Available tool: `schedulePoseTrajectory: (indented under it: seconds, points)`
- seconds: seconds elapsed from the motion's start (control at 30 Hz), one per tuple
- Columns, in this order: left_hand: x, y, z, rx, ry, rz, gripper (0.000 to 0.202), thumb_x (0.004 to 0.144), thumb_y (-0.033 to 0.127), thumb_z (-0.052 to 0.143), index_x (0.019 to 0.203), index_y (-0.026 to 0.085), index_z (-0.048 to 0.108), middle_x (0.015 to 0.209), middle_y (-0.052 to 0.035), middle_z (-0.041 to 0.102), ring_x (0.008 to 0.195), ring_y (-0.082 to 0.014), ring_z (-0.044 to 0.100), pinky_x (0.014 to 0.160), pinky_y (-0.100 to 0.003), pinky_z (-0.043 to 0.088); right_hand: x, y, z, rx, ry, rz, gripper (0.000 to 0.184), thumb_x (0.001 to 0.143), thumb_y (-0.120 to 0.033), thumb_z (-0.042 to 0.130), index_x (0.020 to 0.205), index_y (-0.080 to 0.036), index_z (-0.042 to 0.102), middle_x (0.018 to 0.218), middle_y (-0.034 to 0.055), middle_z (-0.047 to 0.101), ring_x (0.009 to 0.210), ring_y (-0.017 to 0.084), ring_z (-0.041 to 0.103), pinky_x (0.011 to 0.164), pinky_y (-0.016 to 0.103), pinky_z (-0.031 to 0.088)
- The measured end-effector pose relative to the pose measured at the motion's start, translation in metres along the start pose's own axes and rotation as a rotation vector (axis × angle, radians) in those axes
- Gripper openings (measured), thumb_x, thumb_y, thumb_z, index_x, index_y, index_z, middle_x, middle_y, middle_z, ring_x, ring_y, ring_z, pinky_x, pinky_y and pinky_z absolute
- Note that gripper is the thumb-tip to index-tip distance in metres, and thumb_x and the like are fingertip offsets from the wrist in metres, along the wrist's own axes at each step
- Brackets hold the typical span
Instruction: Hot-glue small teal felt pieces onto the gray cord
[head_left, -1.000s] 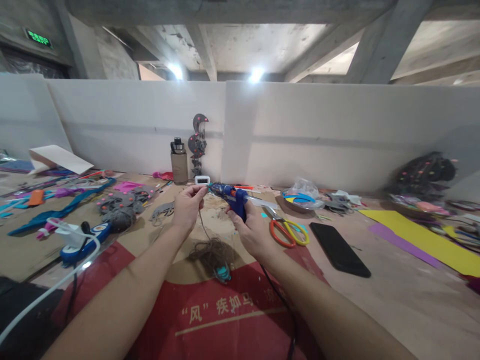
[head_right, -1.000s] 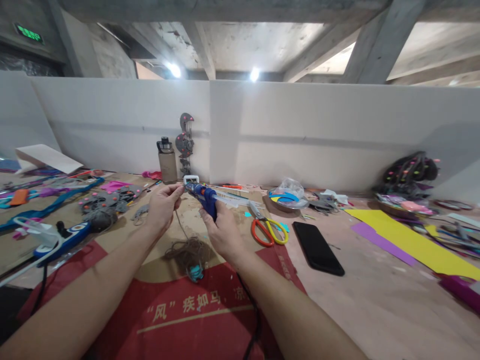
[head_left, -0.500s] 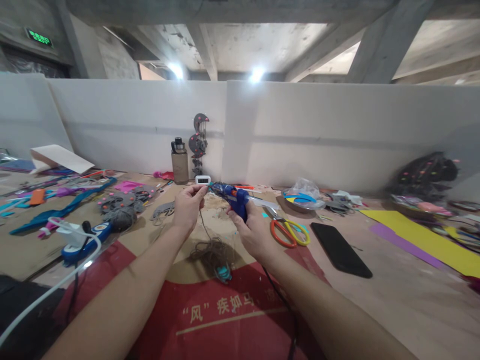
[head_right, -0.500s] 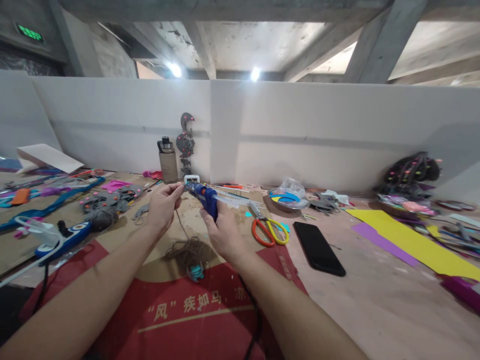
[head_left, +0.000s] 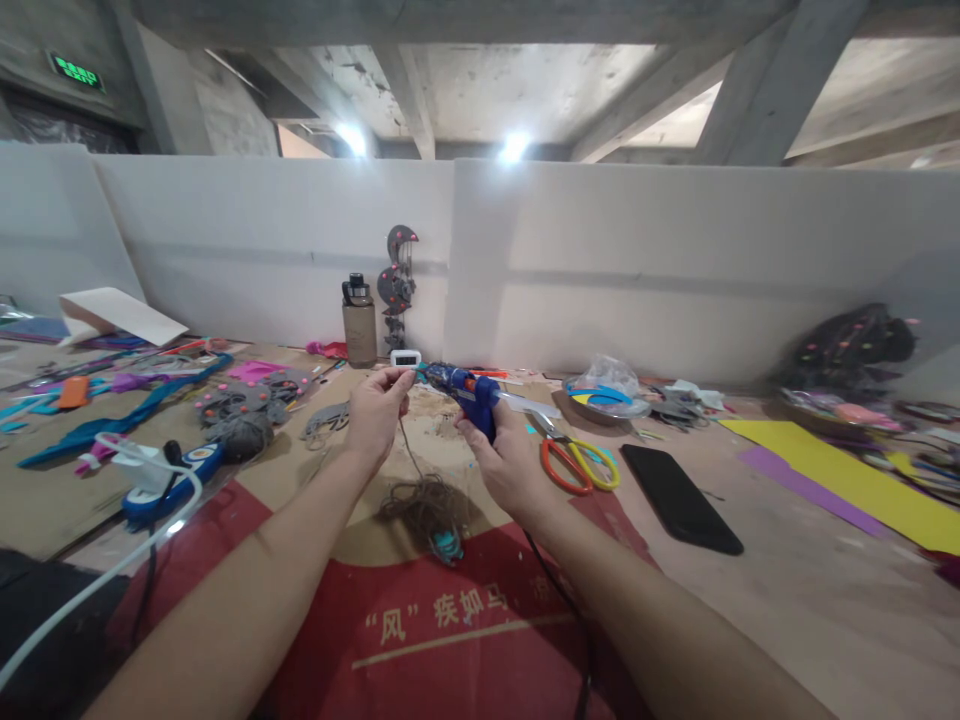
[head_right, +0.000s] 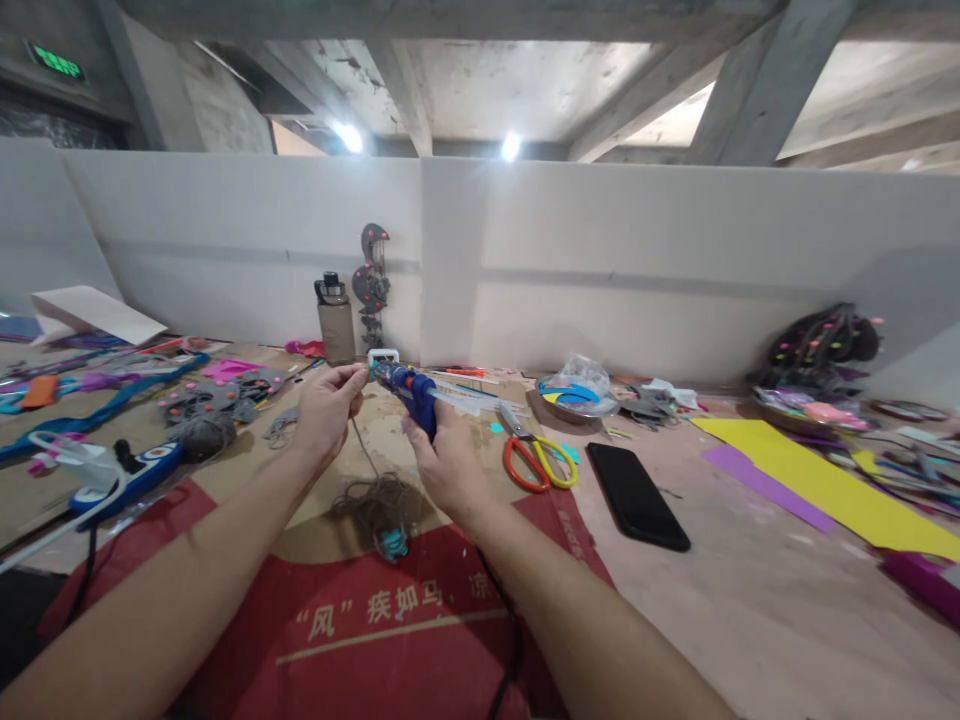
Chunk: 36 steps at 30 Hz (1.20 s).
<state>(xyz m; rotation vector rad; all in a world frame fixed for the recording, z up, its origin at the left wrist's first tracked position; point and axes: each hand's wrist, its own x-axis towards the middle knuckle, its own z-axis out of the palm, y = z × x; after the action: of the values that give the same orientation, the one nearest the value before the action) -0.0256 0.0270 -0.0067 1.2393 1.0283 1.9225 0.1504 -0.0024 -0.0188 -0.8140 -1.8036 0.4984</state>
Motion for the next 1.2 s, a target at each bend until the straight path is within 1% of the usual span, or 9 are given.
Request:
schedulePoseTrajectory:
  seconds: [0.17, 0.33, 0.5, 0.8, 1.03, 1.2]
  points:
    - [0.0002, -0.0003, -0.0003, 0.007, 0.0, 0.03, 0.027, 0.068, 0.037, 0.069, 0.079, 0.013, 0.065, 0.054, 0.0044, 0.048, 0.04, -0.004, 0.033, 0.039, -0.021, 0.02, 0.0008, -0.0018, -0.0009, 0.005, 0.011, 0.016, 0.025, 0.086, -0.035, 0.048, 0.101, -0.017, 0.055, 0.092, 0.0088, 0.062, 0.081, 0.021, 0.056, 0.075, 0.036, 0.043]
    - [-0.0006, -0.0003, -0.0008, 0.02, -0.014, 0.007, 0.028, 0.069, 0.038, 0.068, 0.081, 0.013, 0.065, 0.054, 0.0045, 0.046, 0.04, -0.0035, 0.032, 0.039, -0.02, 0.019, -0.0005, -0.0032, -0.0001, -0.024, -0.01, 0.011, 0.025, 0.086, -0.036, 0.047, 0.101, -0.017, 0.055, 0.091, 0.0085, 0.062, 0.082, 0.021, 0.056, 0.076, 0.036, 0.043]
    - [-0.0018, 0.0012, 0.0003, 0.028, -0.014, 0.011, 0.028, 0.069, 0.038, 0.068, 0.08, 0.013, 0.065, 0.055, 0.0039, 0.048, 0.041, -0.0036, 0.033, 0.039, -0.02, 0.019, -0.0015, -0.0046, 0.0002, -0.032, -0.011, 0.019, 0.025, 0.086, -0.036, 0.047, 0.1, -0.016, 0.055, 0.091, 0.0086, 0.062, 0.082, 0.021, 0.056, 0.075, 0.035, 0.043]
    - [-0.0026, 0.0028, 0.0019, 0.0, -0.002, -0.006, 0.029, 0.066, 0.039, 0.07, 0.079, 0.014, 0.065, 0.052, 0.0053, 0.046, 0.039, -0.0037, 0.031, 0.039, -0.021, 0.018, -0.0024, -0.0065, 0.0011, -0.015, -0.002, -0.007, 0.026, 0.087, -0.036, 0.047, 0.104, -0.018, 0.055, 0.097, 0.0092, 0.063, 0.086, 0.022, 0.056, 0.078, 0.036, 0.043]
    - [-0.0017, 0.0009, 0.0008, 0.003, -0.004, 0.007, 0.027, 0.068, 0.038, 0.069, 0.078, 0.013, 0.065, 0.053, 0.0047, 0.046, 0.04, -0.0035, 0.032, 0.039, -0.02, 0.019, -0.0019, -0.0056, 0.0011, -0.029, -0.014, 0.018, 0.026, 0.087, -0.035, 0.047, 0.103, -0.017, 0.056, 0.094, 0.0089, 0.063, 0.085, 0.022, 0.056, 0.077, 0.036, 0.043]
    - [-0.0013, 0.0018, 0.0012, -0.028, 0.009, 0.006, 0.028, 0.066, 0.038, 0.071, 0.078, 0.013, 0.064, 0.052, 0.0054, 0.045, 0.039, -0.0032, 0.031, 0.039, -0.02, 0.018, -0.0022, -0.0048, 0.0006, -0.032, -0.01, 0.023, 0.026, 0.086, -0.036, 0.047, 0.1, -0.016, 0.056, 0.092, 0.0088, 0.063, 0.082, 0.022, 0.056, 0.075, 0.036, 0.043]
